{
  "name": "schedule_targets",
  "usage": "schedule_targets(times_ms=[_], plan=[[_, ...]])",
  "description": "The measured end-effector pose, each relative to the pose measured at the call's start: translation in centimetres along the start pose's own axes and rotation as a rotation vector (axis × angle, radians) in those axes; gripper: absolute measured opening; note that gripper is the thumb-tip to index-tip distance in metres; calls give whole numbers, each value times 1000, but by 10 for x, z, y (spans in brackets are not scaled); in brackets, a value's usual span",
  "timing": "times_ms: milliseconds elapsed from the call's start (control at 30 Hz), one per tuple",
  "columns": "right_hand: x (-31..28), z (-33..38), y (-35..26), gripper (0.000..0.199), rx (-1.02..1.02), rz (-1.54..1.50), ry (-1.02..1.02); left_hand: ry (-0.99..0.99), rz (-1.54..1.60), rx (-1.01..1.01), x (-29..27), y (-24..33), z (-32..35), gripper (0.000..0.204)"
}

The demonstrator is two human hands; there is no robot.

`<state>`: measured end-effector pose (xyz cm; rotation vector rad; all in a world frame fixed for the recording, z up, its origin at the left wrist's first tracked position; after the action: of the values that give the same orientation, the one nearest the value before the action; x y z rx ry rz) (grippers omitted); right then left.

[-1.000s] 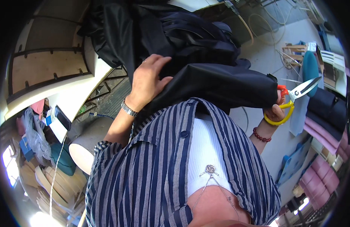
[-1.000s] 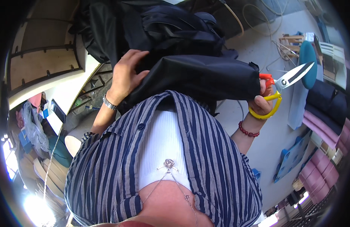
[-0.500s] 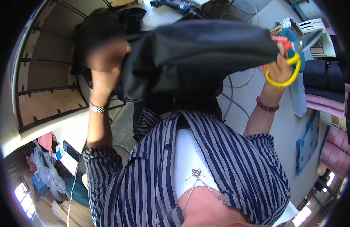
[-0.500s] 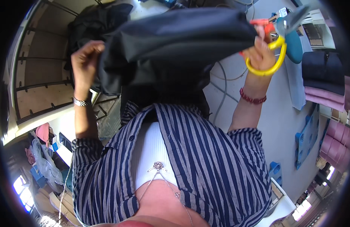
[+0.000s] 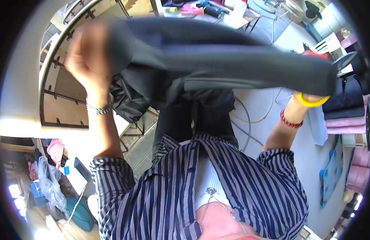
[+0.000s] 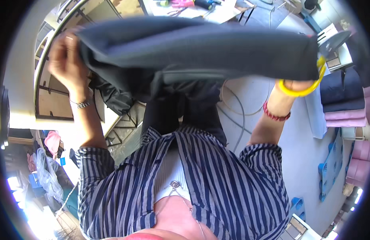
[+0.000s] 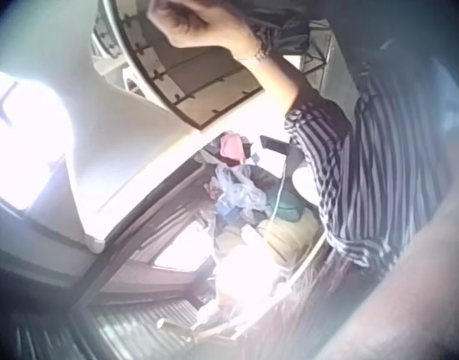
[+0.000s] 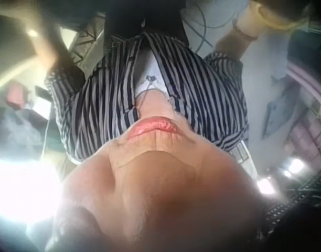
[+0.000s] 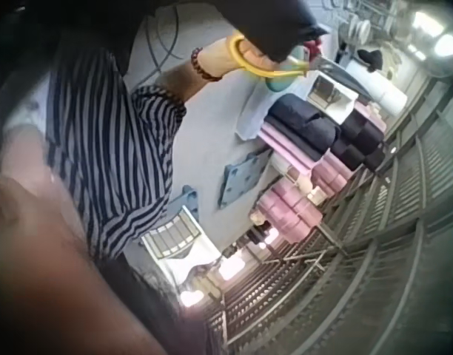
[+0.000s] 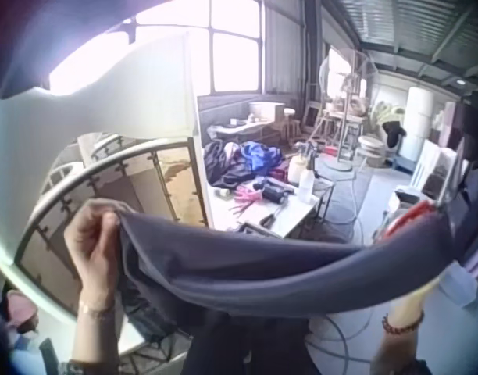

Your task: Cutting a piece of black fabric using yellow-handled scissors in a workshop environment.

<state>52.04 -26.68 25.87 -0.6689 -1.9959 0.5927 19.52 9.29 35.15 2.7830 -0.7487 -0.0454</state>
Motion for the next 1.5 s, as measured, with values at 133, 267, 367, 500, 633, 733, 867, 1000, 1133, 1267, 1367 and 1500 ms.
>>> schedule_targets(times_ms=[133, 267, 367, 500, 633, 733, 867, 1000, 1133, 1267, 1367, 1500], plan=[[-15, 118, 74, 33, 818, -570, -647, -426, -10, -524, -7, -9, 115, 8], [-38, 176, 79, 27, 977, -506, -161, -496, -188, -724, -23, -9, 194, 4], [-16, 175, 64, 26, 967, -610, -355, -675, -35, -952, -13, -8, 235, 12], [-32, 167, 67, 25, 990, -283, -459, -749, -138, -1164, -10, -15, 254, 17], [-48, 148, 102, 13, 1007, 779, -223, -729, -294, -909, 22, -33, 245, 31], [-61, 155, 158, 20, 958, 899, -222, -735, -482, -750, 49, -40, 243, 35], [-40, 152, 200, 25, 783, 946, -188, -696, -558, -740, 57, -53, 255, 20], [-20, 118, 217, 27, 595, 1072, -188, -521, -332, -697, 61, -40, 244, 11], [2, 102, 265, 29, 667, 1114, -349, -129, 104, -1021, 43, -25, 226, 9], [-5, 113, 301, 29, 850, 914, -375, 145, 487, -1162, 33, -18, 205, 14], [6, 93, 264, 27, 719, 907, -230, 172, 517, -992, -2, -13, 142, 16], [20, 48, 204, 16, 685, 146, -163, -20, 438, -813, -23, -12, 75, 19]])
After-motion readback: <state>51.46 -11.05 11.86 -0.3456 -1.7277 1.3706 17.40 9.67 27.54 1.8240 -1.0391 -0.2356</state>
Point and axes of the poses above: each hand's wrist, its own z-axis away from the middle knuckle, its own x-axis out of the palm, y = z × x, the point moved 9 cm from there along -z, towards the middle knuckle, and after that the axes turned 8 degrees about x, right-handed, at the moved point
